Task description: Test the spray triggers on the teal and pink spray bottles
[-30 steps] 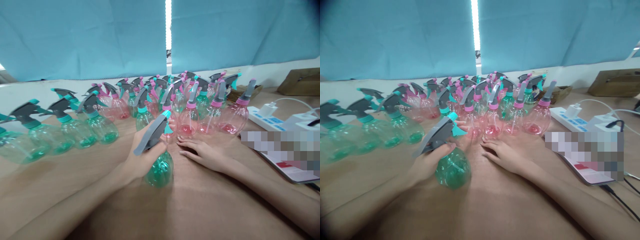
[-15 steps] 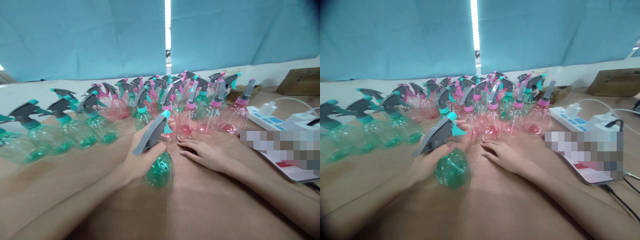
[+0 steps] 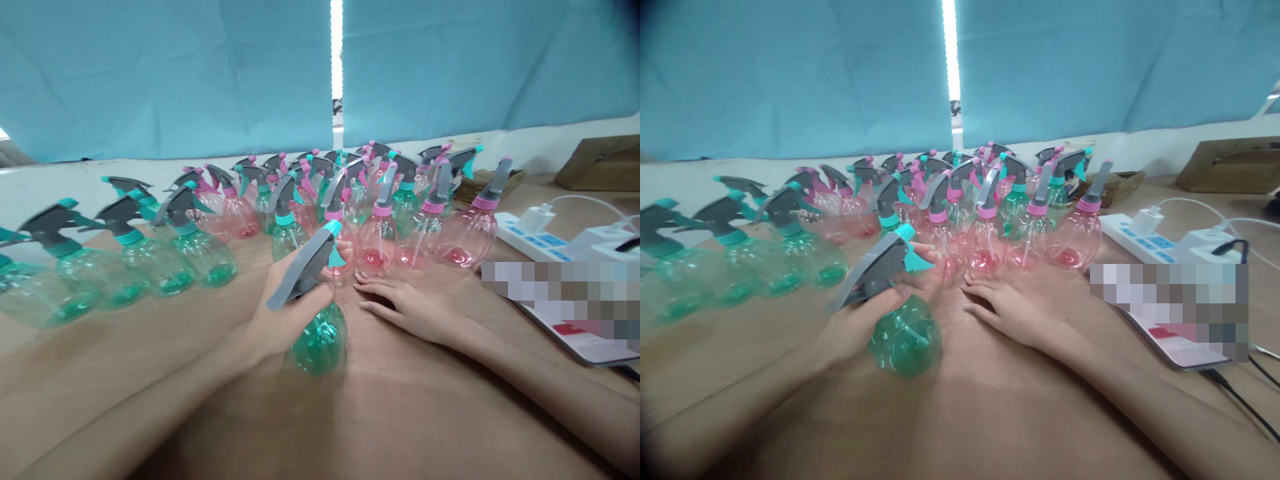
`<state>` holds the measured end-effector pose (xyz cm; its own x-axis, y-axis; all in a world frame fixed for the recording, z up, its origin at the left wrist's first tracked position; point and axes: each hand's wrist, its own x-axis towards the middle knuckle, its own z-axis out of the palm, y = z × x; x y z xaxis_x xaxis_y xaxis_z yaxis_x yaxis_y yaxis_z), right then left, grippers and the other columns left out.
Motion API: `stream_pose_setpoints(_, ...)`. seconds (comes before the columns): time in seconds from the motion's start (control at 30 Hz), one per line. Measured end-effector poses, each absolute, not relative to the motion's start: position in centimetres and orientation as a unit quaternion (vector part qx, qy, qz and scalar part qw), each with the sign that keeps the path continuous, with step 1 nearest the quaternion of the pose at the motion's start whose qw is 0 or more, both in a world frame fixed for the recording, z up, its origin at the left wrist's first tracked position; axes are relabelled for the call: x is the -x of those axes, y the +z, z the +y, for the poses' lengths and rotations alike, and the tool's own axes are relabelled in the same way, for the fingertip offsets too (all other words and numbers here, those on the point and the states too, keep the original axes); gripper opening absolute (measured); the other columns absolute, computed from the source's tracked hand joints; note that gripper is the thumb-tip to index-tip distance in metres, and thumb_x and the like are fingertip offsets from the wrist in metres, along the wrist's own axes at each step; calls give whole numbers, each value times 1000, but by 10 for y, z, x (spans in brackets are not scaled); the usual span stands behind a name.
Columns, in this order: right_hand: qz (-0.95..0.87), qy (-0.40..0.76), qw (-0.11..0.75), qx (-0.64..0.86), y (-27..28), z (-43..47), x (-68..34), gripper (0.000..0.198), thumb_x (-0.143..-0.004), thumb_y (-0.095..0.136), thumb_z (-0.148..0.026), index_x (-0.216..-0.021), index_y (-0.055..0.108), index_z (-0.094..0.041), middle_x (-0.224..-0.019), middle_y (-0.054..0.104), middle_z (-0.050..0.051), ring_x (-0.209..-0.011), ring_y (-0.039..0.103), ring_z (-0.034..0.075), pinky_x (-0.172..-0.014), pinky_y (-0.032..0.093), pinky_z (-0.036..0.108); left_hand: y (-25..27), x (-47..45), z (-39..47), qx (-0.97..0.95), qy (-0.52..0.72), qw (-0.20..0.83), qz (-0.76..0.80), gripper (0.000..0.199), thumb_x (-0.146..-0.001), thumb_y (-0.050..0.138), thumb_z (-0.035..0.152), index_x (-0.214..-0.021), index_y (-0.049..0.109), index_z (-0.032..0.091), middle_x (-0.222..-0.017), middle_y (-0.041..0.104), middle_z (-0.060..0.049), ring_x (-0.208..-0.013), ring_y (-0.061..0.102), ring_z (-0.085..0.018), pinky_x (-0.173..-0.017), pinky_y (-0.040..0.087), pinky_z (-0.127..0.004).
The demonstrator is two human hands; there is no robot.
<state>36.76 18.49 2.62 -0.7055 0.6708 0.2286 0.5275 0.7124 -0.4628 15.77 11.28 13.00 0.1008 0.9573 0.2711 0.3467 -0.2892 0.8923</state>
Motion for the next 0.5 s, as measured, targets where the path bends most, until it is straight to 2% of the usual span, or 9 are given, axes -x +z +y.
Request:
stream_pose_setpoints(0.27,-906,183,190,331,27,185,-368,44,-95,41,-46,-132,52,-25,-136,55,5,-125,50,26,-105,39,47,132,-159,111,-667,451,337,489,13,-70,56,24,-67,44,21,-61,42,4,-61,52,-16,-56,45,-28)
stream_pose_setpoints(0.4,-909,179,184,329,27,185,-368,45,-95,40,-45,-133,51,-23,-137,54,5,-126,49,25,-105,39,47,132,-158,111,-673,452,327,485,16,-71,56,21,-67,41,21,-61,39,5,-58,48,-14,-56,41,-28)
stream_pose_setpoints(0.5,-909,179,186,327,27,185,-368,45,-95,41,-45,-133,51,-25,-136,54,5,-125,49,25,-105,39,47,133,-158,111,-677,454,332,474,9,-72,55,20,-72,45,22,-60,37,5,-60,48,-14,-56,38,-28)
